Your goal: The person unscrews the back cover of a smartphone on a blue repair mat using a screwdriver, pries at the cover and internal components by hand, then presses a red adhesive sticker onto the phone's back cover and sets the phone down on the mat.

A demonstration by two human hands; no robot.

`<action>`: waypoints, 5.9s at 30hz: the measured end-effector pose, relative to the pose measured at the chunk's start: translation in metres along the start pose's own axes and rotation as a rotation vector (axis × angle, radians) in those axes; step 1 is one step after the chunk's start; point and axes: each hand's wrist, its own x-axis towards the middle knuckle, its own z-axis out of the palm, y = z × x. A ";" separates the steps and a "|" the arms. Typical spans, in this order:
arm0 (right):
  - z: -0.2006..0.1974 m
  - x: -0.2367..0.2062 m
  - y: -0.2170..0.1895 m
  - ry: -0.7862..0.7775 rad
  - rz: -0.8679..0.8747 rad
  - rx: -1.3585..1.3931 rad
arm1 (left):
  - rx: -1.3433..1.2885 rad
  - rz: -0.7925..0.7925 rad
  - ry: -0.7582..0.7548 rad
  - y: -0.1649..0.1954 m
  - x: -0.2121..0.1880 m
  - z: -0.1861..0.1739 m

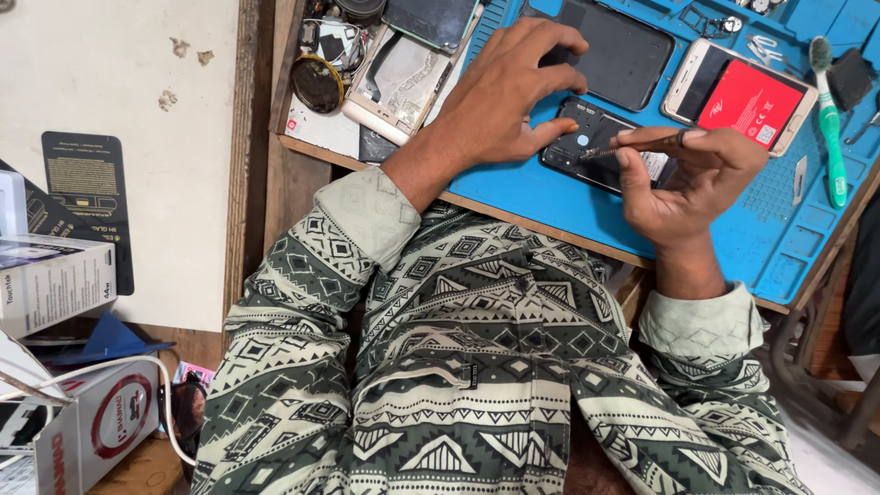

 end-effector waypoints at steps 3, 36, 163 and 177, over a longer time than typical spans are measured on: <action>-0.004 -0.007 0.003 -0.015 0.034 0.039 | 0.001 -0.015 -0.018 0.001 0.001 0.001; 0.000 0.007 -0.012 -0.094 -0.062 -0.191 | -0.019 -0.034 -0.010 0.004 -0.003 0.008; 0.012 0.077 0.033 0.028 0.256 0.006 | -0.177 -0.166 0.185 0.037 0.014 -0.011; -0.015 0.065 -0.012 0.090 0.181 0.139 | -0.078 -0.226 0.142 0.077 0.020 0.003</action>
